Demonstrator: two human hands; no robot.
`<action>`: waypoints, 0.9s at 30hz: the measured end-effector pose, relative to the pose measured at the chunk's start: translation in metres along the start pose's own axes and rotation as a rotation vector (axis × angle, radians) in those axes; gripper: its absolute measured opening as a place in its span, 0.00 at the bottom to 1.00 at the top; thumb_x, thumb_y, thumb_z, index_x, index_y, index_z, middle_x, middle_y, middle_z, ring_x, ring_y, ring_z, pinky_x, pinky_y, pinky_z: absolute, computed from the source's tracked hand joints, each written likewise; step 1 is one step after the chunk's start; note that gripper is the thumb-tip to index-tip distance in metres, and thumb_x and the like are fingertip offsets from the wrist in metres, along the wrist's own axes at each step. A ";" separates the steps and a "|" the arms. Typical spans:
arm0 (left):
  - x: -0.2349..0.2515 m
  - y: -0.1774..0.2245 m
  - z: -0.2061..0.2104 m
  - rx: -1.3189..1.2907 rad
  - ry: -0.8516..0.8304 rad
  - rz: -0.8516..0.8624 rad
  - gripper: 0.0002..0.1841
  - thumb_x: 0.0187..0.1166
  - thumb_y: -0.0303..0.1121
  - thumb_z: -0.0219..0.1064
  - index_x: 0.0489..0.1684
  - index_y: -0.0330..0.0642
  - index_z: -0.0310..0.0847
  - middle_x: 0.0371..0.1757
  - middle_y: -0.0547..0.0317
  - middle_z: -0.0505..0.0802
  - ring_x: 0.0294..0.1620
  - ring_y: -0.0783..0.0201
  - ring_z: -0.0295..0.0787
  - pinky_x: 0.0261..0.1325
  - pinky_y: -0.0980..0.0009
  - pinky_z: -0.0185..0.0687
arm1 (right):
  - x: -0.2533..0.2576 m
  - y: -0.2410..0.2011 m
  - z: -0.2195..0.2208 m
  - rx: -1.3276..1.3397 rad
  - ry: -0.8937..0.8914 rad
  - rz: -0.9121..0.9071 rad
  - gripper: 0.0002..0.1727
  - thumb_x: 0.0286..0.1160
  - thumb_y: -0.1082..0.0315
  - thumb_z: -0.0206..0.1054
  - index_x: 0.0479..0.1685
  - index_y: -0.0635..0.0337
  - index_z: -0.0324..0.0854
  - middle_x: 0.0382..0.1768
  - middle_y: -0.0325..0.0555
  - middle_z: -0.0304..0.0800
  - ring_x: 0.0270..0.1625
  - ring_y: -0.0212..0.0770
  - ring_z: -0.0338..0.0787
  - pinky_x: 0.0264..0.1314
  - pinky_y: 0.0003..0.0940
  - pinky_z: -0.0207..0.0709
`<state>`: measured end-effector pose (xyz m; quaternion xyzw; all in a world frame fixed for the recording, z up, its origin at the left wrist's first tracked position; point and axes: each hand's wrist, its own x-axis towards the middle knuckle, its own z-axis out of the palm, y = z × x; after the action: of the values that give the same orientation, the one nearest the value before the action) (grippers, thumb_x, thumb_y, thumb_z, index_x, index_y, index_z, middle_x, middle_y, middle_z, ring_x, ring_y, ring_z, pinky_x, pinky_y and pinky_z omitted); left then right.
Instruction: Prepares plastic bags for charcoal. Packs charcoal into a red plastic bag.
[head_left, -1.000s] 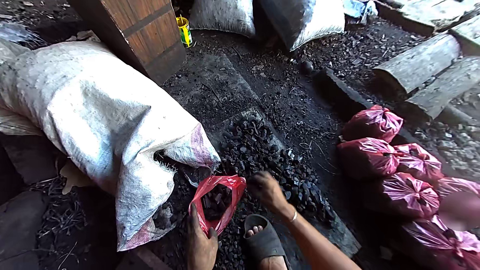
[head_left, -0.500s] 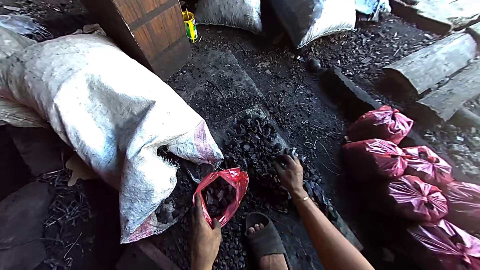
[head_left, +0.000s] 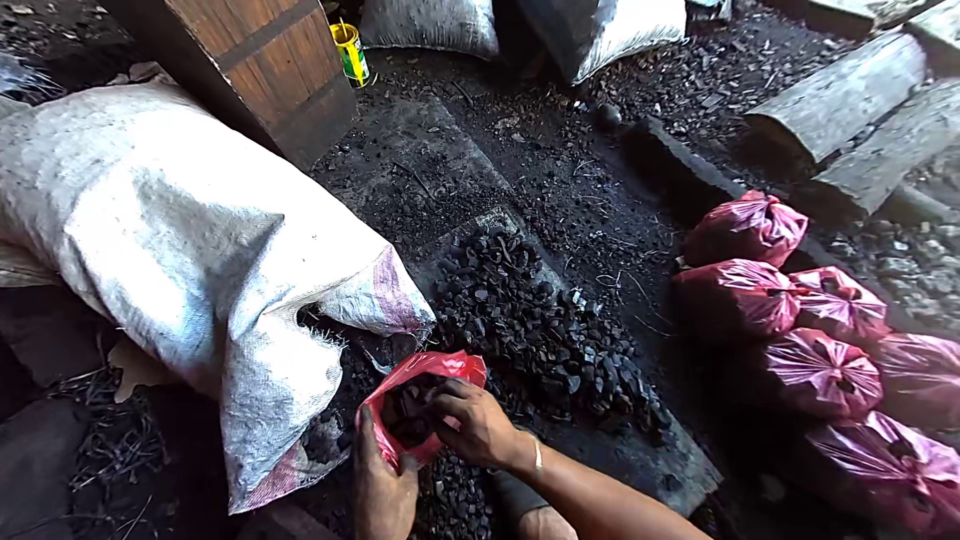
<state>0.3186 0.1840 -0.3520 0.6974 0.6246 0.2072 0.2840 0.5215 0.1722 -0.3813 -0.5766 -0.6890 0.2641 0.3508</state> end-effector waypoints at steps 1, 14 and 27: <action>0.004 -0.002 0.000 -0.004 0.007 -0.009 0.55 0.53 0.28 0.76 0.94 0.41 0.51 0.88 0.37 0.68 0.87 0.41 0.66 0.83 0.43 0.68 | -0.015 0.004 -0.015 0.008 0.046 0.027 0.11 0.78 0.56 0.72 0.53 0.43 0.92 0.56 0.33 0.93 0.64 0.33 0.88 0.70 0.36 0.84; -0.003 0.017 0.009 0.019 -0.042 -0.020 0.56 0.53 0.27 0.75 0.95 0.46 0.50 0.82 0.36 0.75 0.79 0.39 0.76 0.75 0.41 0.76 | -0.068 0.143 -0.134 -0.614 -0.134 0.550 0.19 0.77 0.46 0.64 0.65 0.28 0.86 0.71 0.32 0.86 0.79 0.52 0.77 0.76 0.62 0.72; -0.005 0.023 0.012 0.039 -0.072 -0.030 0.56 0.55 0.28 0.74 0.96 0.48 0.48 0.84 0.38 0.73 0.81 0.41 0.74 0.76 0.43 0.75 | -0.034 0.162 -0.125 -0.613 -0.127 0.633 0.15 0.69 0.46 0.67 0.49 0.34 0.93 0.58 0.34 0.93 0.73 0.52 0.81 0.74 0.66 0.68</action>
<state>0.3428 0.1762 -0.3459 0.7002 0.6283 0.1655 0.2960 0.7214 0.1654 -0.4349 -0.8192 -0.5452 0.1767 0.0224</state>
